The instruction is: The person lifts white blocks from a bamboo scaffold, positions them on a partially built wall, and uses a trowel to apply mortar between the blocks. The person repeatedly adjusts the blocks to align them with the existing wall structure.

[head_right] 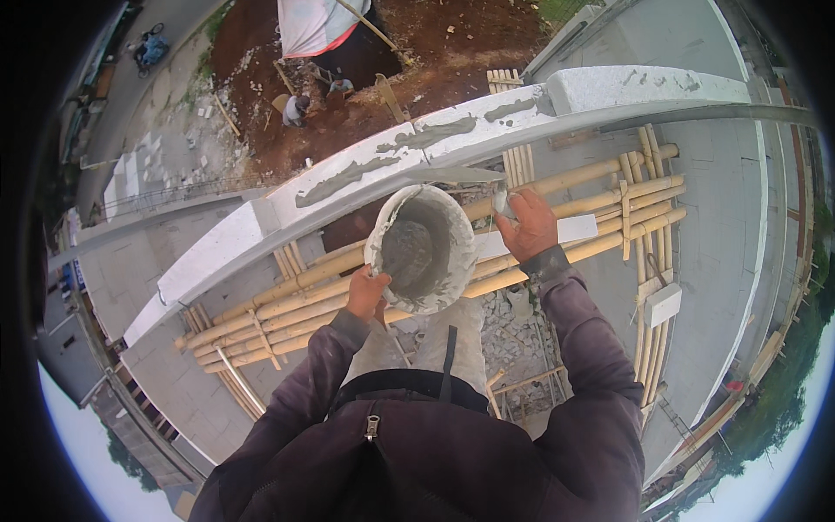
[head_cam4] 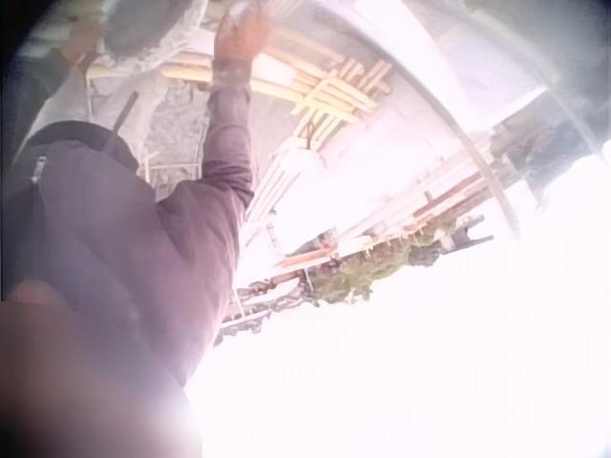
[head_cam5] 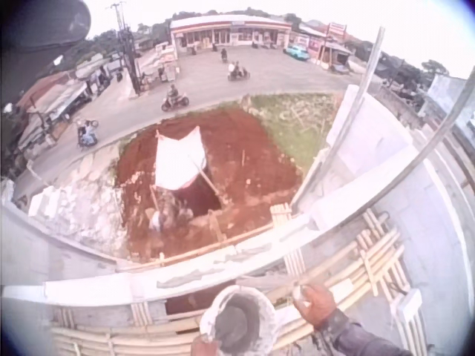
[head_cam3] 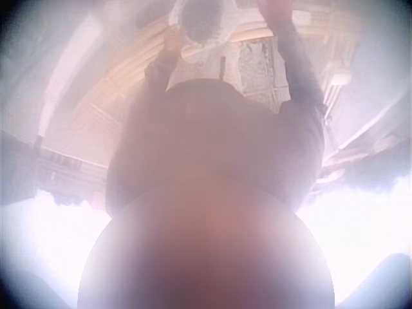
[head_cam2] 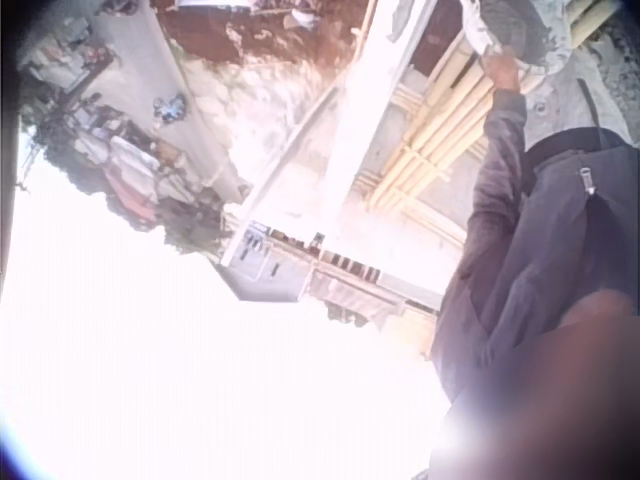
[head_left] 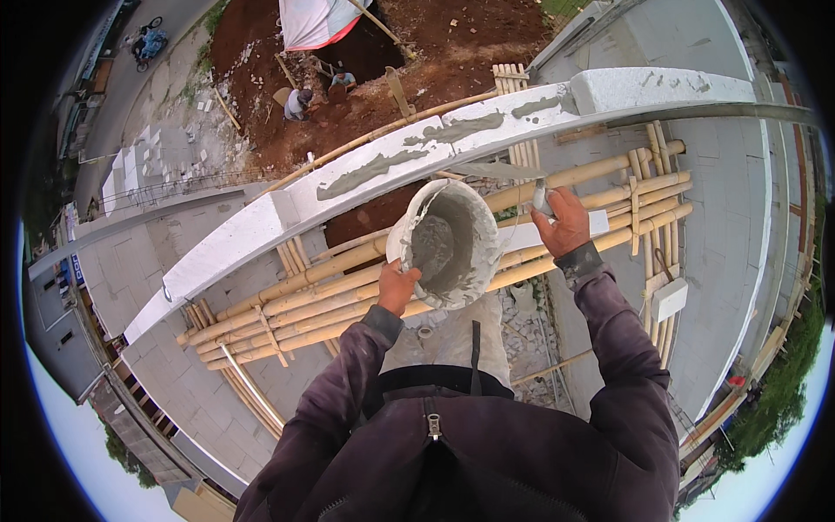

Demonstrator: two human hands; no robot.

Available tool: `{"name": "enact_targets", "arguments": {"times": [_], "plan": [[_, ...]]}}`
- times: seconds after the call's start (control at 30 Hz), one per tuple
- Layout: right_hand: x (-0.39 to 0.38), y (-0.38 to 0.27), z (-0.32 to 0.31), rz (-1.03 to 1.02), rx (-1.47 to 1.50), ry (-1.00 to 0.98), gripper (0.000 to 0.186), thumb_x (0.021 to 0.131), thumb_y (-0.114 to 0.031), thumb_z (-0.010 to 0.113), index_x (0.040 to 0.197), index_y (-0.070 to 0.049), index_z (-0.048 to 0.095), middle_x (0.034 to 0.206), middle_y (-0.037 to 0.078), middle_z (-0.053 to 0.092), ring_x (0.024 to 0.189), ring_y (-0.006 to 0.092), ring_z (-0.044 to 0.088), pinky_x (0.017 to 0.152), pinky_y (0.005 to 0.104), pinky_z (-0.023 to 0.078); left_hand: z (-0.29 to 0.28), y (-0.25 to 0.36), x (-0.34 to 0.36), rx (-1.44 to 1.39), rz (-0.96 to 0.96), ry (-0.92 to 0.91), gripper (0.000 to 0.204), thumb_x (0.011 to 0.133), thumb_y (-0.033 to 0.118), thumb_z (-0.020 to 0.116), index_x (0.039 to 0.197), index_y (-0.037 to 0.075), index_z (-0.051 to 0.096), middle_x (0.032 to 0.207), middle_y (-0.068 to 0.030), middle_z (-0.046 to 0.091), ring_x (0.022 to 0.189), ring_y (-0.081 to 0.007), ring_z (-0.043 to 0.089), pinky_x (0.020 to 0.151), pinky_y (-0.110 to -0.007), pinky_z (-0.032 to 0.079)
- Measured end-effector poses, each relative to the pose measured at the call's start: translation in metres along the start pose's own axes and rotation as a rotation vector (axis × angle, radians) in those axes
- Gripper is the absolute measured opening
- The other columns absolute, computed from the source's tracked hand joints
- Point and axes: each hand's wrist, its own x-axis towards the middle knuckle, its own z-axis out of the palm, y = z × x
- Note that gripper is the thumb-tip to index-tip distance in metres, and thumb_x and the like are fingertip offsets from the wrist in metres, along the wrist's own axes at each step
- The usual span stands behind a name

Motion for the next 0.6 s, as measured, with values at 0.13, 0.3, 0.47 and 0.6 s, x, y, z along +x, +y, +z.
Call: {"name": "enact_targets", "arguments": {"times": [0.13, 0.3, 0.47, 0.6], "plan": [[-0.073, -0.037, 0.011, 0.195, -0.108, -0.358, 0.021, 0.086, -0.018, 0.066, 0.093, 0.001, 0.061, 0.087, 0.018, 0.060, 0.080, 0.0408, 0.063, 0.068, 0.0457, 0.052, 0.018, 0.020, -0.003, 0.093, 0.078, -0.073, 0.028, 0.085, 0.000, 0.059, 0.112, -0.005, 0.065, 0.092, -0.0062, 0.069, 0.075, -0.0137, 0.064, 0.067, -0.030, 0.052], [-0.079, -0.035, 0.098, 0.429, -0.456, -0.542, 0.021, 0.084, -0.016, 0.066, 0.096, 0.001, 0.066, 0.093, 0.017, 0.065, 0.090, 0.0326, 0.069, 0.075, 0.0412, 0.058, 0.043, 0.038, -0.022, 0.162, 0.175, -0.143, 0.028, 0.085, 0.001, 0.061, 0.111, -0.005, 0.064, 0.090, -0.0079, 0.069, 0.075, -0.0142, 0.064, 0.068, -0.031, 0.053], [-0.074, -0.032, 0.131, 0.483, -0.421, -0.598, 0.019, 0.085, -0.015, 0.062, 0.096, -0.001, 0.069, 0.100, 0.019, 0.069, 0.090, 0.0324, 0.071, 0.076, 0.0420, 0.058, 0.061, 0.054, -0.041, 0.503, 0.357, -0.065, 0.034, 0.076, 0.011, 0.067, 0.106, -0.006, 0.066, 0.112, -0.0323, 0.061, 0.097, -0.0452, 0.061, 0.086, -0.043, 0.049], [-0.086, -0.032, 0.116, 0.452, -0.230, -0.795, 0.022, 0.082, -0.019, 0.068, 0.098, -0.006, 0.075, 0.106, 0.017, 0.072, 0.091, 0.0326, 0.072, 0.083, 0.0414, 0.058, 0.060, 0.068, -0.048, 0.664, 0.576, -0.075, 0.038, 0.077, 0.013, 0.067, 0.108, -0.009, 0.063, 0.124, -0.0389, 0.055, 0.110, -0.0492, 0.059, 0.094, -0.043, 0.048]]}}
